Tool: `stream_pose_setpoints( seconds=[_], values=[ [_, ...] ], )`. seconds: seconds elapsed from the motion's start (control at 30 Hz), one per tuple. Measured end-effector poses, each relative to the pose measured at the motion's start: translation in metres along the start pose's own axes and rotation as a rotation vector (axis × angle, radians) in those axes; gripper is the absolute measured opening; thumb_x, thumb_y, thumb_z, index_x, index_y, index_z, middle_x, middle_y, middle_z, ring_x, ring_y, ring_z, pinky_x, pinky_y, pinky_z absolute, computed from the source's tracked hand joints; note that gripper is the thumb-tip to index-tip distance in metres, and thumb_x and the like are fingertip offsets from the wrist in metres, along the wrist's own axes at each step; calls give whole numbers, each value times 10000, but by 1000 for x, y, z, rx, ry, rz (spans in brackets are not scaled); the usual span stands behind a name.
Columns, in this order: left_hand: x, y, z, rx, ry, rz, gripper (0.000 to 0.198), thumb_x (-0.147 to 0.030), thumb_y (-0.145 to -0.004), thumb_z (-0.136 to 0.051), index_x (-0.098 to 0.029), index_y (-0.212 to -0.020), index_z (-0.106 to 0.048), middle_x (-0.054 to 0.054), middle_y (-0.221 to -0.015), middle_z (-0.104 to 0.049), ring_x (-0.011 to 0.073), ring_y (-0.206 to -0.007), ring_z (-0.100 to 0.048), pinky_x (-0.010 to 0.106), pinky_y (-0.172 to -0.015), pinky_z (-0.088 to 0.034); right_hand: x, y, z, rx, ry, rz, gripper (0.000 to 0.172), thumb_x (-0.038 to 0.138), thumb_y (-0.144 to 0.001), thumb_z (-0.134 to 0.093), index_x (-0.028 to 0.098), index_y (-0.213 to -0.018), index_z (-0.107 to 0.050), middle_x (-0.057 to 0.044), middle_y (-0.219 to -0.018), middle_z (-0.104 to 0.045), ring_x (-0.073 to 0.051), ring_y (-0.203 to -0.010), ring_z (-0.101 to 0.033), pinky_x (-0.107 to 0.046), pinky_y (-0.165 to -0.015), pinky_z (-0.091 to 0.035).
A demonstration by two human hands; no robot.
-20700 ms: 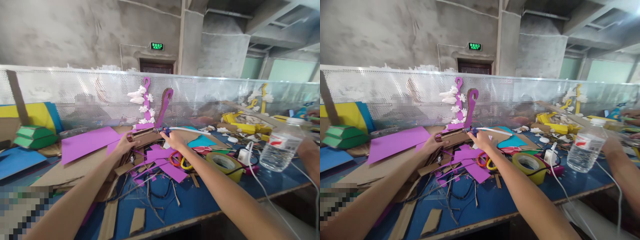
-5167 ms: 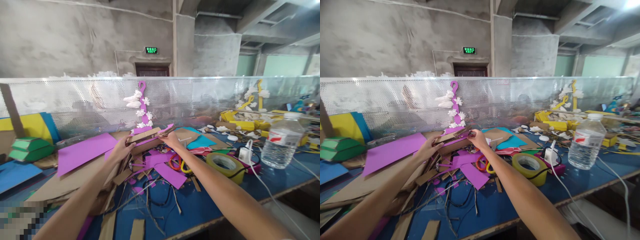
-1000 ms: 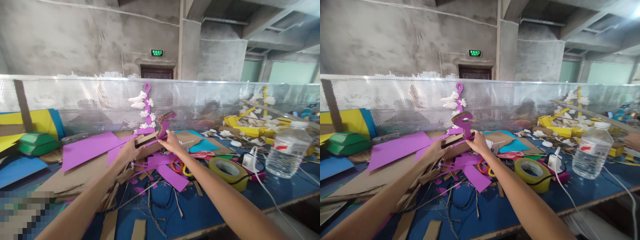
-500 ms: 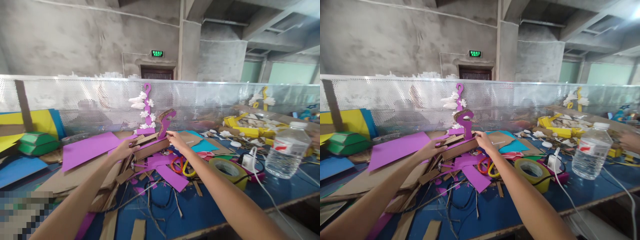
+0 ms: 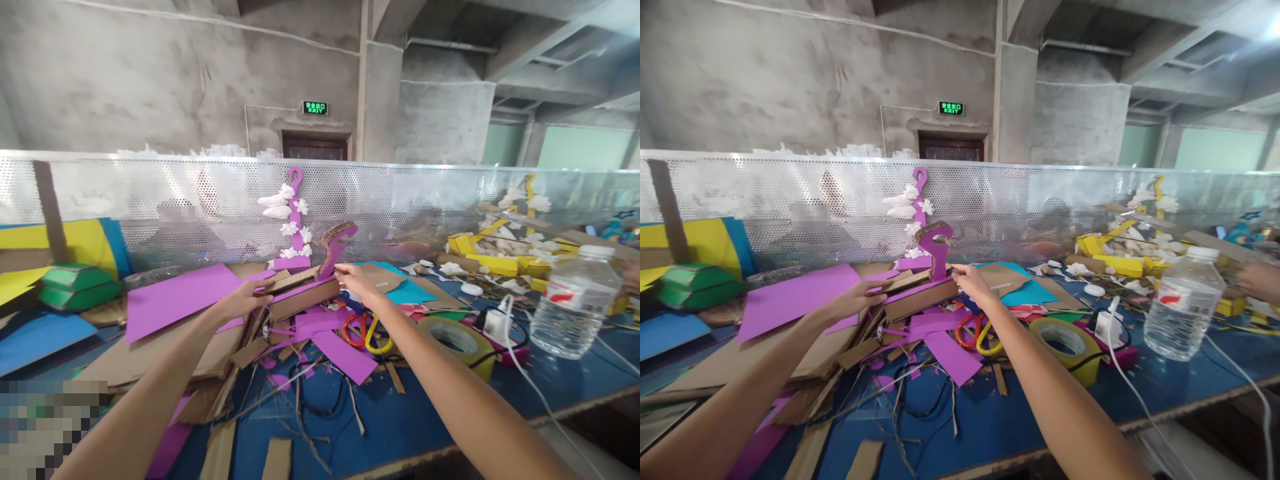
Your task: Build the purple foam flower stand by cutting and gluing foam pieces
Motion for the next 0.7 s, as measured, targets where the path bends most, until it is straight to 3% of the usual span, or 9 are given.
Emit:
stream_pose_setpoints(
  seconds=[0.17, 0.37, 0.7],
  values=[
    [1, 3, 4, 1, -46, 14, 767, -629, -727, -657, -161, -1335, -648, 118, -1457, -560, 348, -1379, -489, 440, -1182, -325, 0, -1, -2, 60, -27, 3, 381, 205, -872, -578, 225, -1224, -722, -65, -1159, -741, -216, -1019, -680, -357, -875, -565],
    [-4, 2, -1, 42, -64, -38, 801, -534, -699, -729, -186, -1405, -583, 99, -1436, -588, 350, -1329, -541, 459, -1117, -413, 1, 0, -2, 60, -55, 8, 361, 201, -847, -619, 224, -1187, -737, -64, -1214, -723, -223, -1083, -662, -364, -903, -560],
    [8, -3, -3, 30, -42, 10, 825, -507, -674, -730, -141, -1398, -582, 137, -1449, -566, 350, -1306, -563, 462, -1098, -431, 1, 1, 1, 28, -24, 1, 343, 204, -856, -630, 226, -1178, -746, -61, -1199, -728, -209, -1018, -678, -311, -819, -580]
  ],
)
Point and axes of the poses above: each hand's wrist, its own y-axis away from the middle knuckle, its own z-axis out of the back of the hand, x = y × z, the point moved 6 cm from there along -y, towards the middle knuckle
